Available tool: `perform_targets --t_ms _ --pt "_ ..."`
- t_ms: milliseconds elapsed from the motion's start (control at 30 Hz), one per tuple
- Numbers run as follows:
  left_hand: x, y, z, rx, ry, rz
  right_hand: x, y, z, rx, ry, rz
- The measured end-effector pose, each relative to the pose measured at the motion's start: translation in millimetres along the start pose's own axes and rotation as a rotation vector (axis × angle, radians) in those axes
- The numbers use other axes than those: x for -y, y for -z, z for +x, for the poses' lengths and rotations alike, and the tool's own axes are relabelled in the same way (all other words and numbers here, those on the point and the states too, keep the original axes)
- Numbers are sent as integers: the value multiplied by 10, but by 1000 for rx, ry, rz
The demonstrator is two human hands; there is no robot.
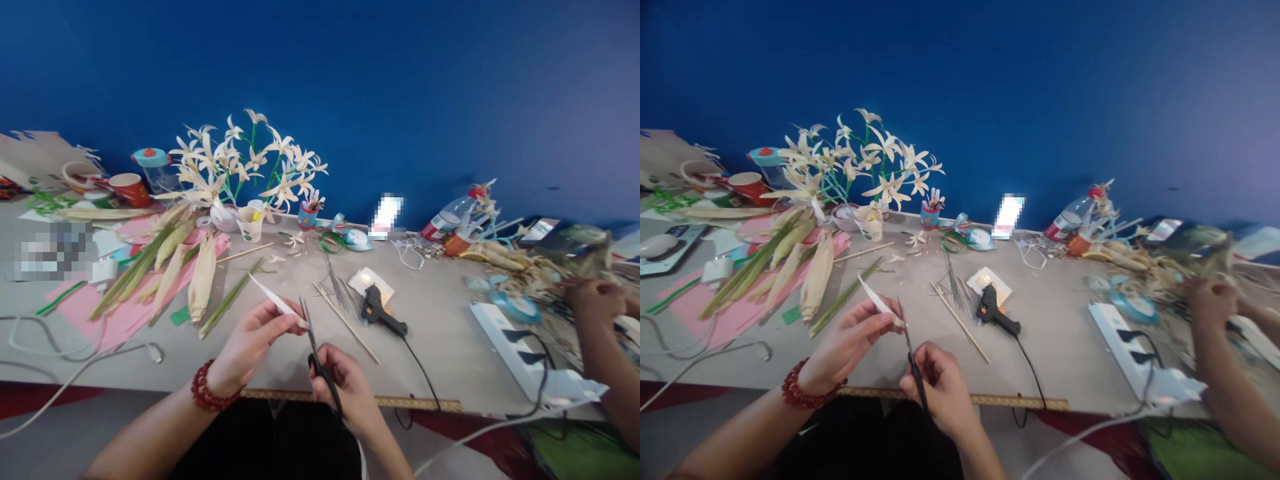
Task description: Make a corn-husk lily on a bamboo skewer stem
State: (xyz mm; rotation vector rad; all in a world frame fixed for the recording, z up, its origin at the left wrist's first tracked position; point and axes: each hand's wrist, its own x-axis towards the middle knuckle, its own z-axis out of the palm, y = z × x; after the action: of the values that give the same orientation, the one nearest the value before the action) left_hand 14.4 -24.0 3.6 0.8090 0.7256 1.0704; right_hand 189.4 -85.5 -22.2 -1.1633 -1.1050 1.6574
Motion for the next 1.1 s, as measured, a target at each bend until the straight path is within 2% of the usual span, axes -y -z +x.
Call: perform_targets --t_ms 200,533,733,833,1100 --pt "-70 27 6 59 -19 121 15 56 5 32 7 -12" --pt "-121 71 24 90 -18 232 -9 110 26 -36 -54 -81" --pt "134 -46 -9 -4 -92 -52 -96 -43 50 -4 139 6" --pt "232 -128 -23 -36 -115 -176 -149 -105 58 -17 173 50" --pt "262 -203 -25 -77 -155 -253 -169 -147 67 -58 225 53"
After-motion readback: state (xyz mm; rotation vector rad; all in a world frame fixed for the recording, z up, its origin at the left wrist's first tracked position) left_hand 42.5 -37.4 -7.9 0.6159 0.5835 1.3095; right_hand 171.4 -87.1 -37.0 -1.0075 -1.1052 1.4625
